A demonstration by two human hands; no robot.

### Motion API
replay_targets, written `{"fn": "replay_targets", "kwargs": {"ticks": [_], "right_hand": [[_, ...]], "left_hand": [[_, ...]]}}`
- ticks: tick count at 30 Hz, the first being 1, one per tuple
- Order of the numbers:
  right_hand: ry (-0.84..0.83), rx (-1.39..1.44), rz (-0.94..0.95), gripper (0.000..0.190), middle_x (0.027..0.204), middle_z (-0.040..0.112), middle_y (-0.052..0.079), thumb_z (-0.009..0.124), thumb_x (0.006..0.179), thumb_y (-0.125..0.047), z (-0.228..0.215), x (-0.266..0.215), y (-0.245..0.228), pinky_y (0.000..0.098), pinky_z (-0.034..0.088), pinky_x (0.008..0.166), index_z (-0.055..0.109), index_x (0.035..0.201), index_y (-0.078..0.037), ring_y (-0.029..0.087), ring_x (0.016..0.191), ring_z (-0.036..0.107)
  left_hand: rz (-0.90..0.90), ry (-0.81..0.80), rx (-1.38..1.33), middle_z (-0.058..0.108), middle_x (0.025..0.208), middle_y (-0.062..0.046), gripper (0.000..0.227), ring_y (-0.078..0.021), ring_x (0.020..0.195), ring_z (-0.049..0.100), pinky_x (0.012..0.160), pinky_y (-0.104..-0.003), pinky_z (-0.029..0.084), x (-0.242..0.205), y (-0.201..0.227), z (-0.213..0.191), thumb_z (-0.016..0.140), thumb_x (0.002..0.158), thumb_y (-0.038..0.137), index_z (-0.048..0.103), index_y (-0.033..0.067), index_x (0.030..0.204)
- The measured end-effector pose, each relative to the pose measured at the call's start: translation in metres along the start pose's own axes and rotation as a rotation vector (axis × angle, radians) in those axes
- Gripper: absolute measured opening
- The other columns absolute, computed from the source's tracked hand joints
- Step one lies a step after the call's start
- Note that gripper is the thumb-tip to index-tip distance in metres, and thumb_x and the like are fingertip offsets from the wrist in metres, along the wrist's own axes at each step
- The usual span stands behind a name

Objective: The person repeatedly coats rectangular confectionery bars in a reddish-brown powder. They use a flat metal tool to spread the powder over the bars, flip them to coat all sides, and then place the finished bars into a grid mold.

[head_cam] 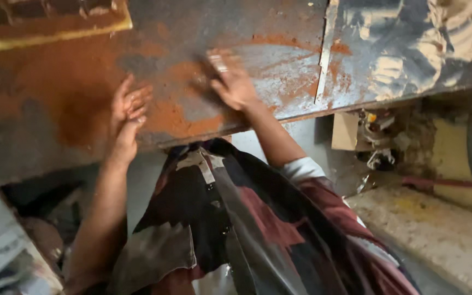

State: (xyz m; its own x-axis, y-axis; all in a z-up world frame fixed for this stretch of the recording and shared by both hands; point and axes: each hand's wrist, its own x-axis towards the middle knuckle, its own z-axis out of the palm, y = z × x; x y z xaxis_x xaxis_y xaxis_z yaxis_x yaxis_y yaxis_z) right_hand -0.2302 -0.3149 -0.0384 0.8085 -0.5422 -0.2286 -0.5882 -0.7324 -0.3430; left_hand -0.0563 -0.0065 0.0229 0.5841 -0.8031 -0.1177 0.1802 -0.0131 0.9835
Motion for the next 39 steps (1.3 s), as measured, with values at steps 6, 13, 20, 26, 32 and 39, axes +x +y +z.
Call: {"fn": "replay_targets", "kwargs": {"ticks": [6,13,20,26,32,39], "right_hand": [[-0.030,-0.232,0.100,0.061,0.175,0.028,0.007,0.035,0.113,-0.050,-0.044,0.031,0.054,0.0446,0.016,0.135,0.034,0.166,-0.020,0.033,0.164,0.021],[-0.196,-0.014,-0.282,0.078,0.167,0.015,0.018,0.038,0.100,-0.061,0.028,0.019,-0.128,0.0500,0.018,0.120,0.019,0.162,-0.016,0.039,0.151,0.014],[0.291,-0.189,0.162,0.068,0.171,0.026,0.019,0.053,0.104,-0.053,0.003,-0.074,0.043,0.0494,0.020,0.130,0.039,0.161,-0.020,0.040,0.158,0.023],[0.224,-0.115,0.316,0.082,0.166,0.027,0.025,0.055,0.099,-0.059,0.110,-0.036,-0.082,0.0521,0.027,0.125,0.031,0.161,-0.010,0.046,0.151,0.030],[0.197,0.147,-0.169,0.074,0.168,0.032,0.018,0.058,0.097,-0.036,0.095,-0.024,-0.194,0.0484,0.033,0.127,0.034,0.164,-0.016,0.041,0.150,0.037],[0.049,-0.114,0.510,0.080,0.172,0.017,0.016,0.049,0.098,-0.058,0.097,-0.063,-0.178,0.0471,0.014,0.131,0.024,0.166,-0.023,0.037,0.159,0.016]], "left_hand": [[0.084,0.085,-0.037,0.051,0.156,-0.018,0.081,-0.0264,0.141,0.051,0.121,-0.037,0.039,-0.073,-0.005,0.012,0.051,0.093,0.011,0.022,0.0127,0.168],[0.017,0.123,-0.165,0.055,0.149,-0.017,0.081,-0.0252,0.133,0.056,0.115,-0.039,0.044,-0.081,-0.017,-0.001,0.051,0.091,0.017,0.021,0.0107,0.166],[0.077,0.210,-0.304,0.058,0.147,-0.020,0.075,-0.0288,0.133,0.060,0.114,-0.043,0.048,-0.098,-0.031,-0.076,0.055,0.097,0.027,0.026,0.0096,0.165],[-0.035,0.224,-0.488,0.060,0.142,-0.021,0.070,-0.0308,0.128,0.065,0.112,-0.047,0.052,-0.104,-0.064,-0.117,0.055,0.100,0.028,0.028,0.0097,0.163],[0.038,0.138,-0.399,0.058,0.146,-0.022,0.072,-0.0310,0.129,0.063,0.114,-0.047,0.048,-0.085,-0.040,-0.173,0.059,0.101,0.025,0.028,0.0114,0.165],[0.028,0.386,-0.418,0.059,0.142,-0.021,0.073,-0.0292,0.121,0.065,0.105,-0.046,0.051,-0.130,-0.053,-0.225,0.060,0.095,0.029,0.032,0.0118,0.161]]}}
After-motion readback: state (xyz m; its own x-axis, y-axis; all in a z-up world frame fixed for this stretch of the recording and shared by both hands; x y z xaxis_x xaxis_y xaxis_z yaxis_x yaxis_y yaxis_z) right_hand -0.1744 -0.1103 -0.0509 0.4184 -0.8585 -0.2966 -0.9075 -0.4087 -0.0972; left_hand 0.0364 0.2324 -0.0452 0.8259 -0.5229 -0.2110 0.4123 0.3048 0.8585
